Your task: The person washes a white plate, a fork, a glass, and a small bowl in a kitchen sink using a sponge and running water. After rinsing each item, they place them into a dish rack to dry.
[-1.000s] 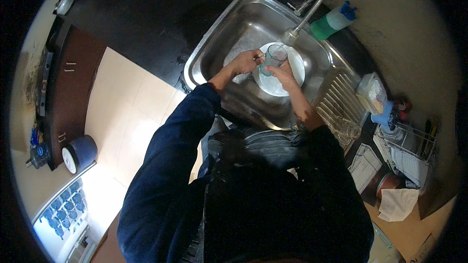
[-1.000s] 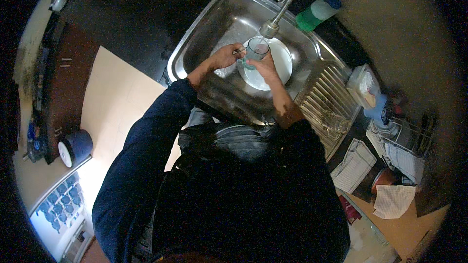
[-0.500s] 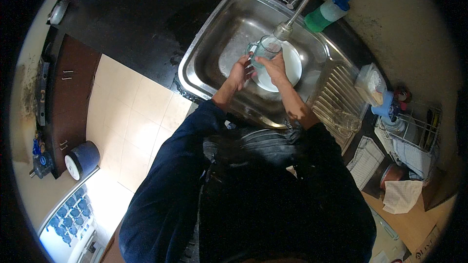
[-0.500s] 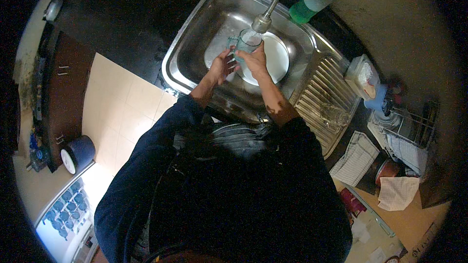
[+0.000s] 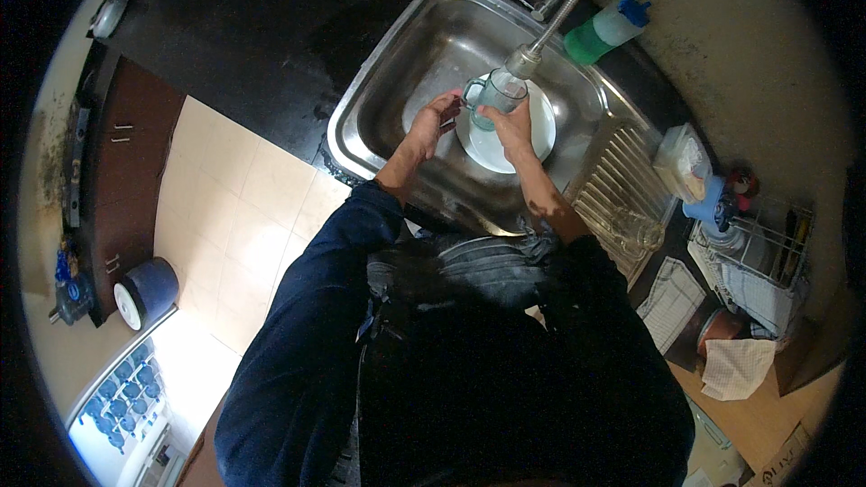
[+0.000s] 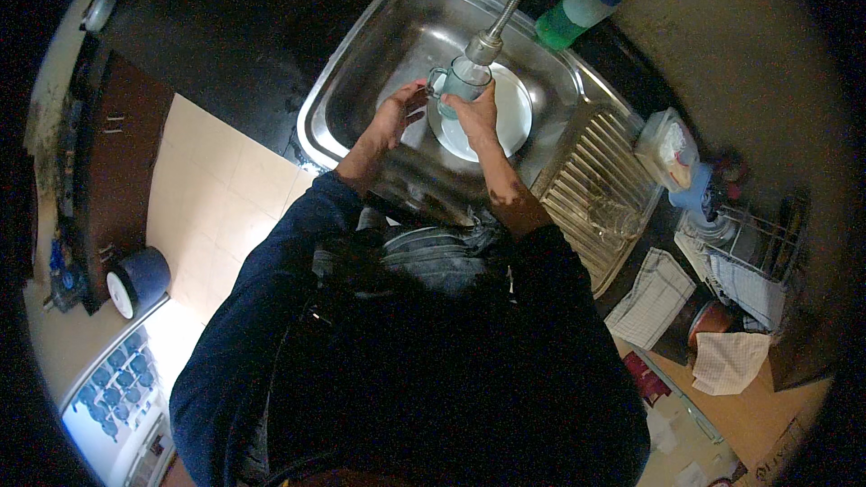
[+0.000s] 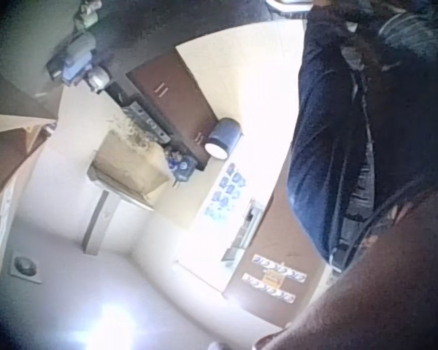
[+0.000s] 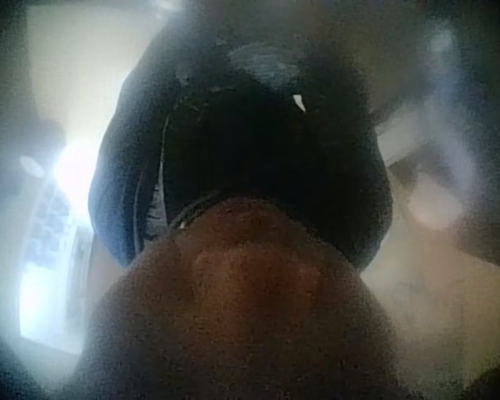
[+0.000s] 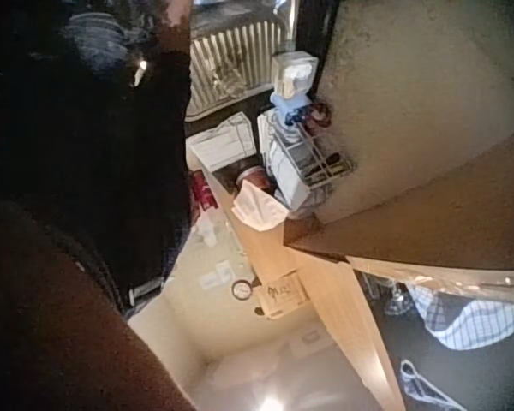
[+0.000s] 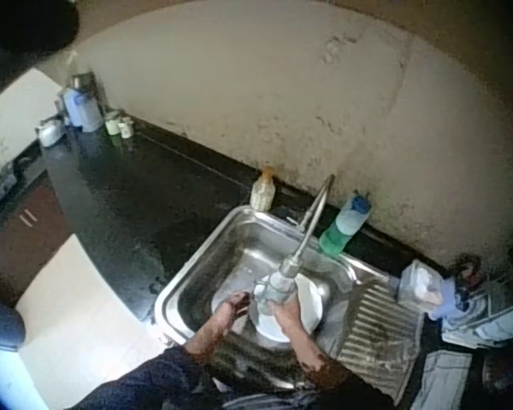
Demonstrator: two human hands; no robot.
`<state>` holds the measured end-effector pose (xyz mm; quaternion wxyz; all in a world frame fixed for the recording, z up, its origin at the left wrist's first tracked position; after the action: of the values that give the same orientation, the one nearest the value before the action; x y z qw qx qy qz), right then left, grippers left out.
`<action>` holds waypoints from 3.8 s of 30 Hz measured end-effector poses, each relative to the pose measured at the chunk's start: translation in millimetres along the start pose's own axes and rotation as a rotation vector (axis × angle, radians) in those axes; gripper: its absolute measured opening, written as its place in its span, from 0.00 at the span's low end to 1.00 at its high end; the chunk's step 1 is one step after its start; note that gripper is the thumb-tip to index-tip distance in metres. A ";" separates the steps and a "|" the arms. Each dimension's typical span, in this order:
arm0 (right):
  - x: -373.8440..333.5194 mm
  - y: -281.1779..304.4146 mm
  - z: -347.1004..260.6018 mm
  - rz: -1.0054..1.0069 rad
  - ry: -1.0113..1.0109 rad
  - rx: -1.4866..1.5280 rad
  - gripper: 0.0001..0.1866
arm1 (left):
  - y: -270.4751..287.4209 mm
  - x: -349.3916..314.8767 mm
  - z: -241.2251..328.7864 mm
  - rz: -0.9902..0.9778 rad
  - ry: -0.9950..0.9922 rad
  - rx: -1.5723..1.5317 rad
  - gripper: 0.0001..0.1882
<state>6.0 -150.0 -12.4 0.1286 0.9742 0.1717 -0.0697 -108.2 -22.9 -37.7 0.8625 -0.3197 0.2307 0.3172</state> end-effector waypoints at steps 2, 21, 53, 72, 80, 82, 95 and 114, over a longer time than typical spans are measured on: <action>-3.6 4.3 0.7 -0.062 -0.072 0.053 0.41 | -0.1 5.8 1.7 -0.053 0.077 -0.015 0.18; -125.1 240.3 -77.1 -0.543 -0.231 -1.588 0.45 | -1.8 122.1 -146.3 0.354 -0.257 1.392 0.34; -42.7 77.8 101.9 0.023 -0.574 0.725 0.19 | -14.6 -33.2 -53.2 0.117 0.092 0.067 0.30; -38.2 16.3 -67.2 -0.265 1.033 -0.900 0.30 | 52.5 57.2 -14.8 0.142 0.392 -0.599 0.22; -93.8 67.0 -39.7 -0.116 1.018 -0.799 0.34 | -7.0 42.5 -11.6 -0.166 0.457 0.119 0.18; -88.5 66.7 -46.1 -0.019 0.779 -0.630 0.30 | -8.3 54.7 -2.9 -0.152 0.273 0.481 0.22; -31.2 78.2 69.2 0.338 -0.654 0.601 0.16 | -4.8 29.2 -8.4 -0.090 0.105 0.425 0.18; -76.7 24.8 3.6 -0.524 0.946 -0.956 0.22 | 39.8 -22.1 -9.9 0.251 0.027 0.203 0.12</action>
<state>-57.0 -197.8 3.6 0.4318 0.6640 0.4489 0.4136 -153.1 -14.9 -47.3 0.8409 -0.2041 0.3110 0.3932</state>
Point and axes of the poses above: each hand's wrist, its own x-axis towards the middle knuckle, its own y-axis out of the back of the hand, z = x × y, the point moved 3 cm from there along x, towards the middle knuckle, and after that the axes turned 10 degrees about z, right-handed, at the moved point
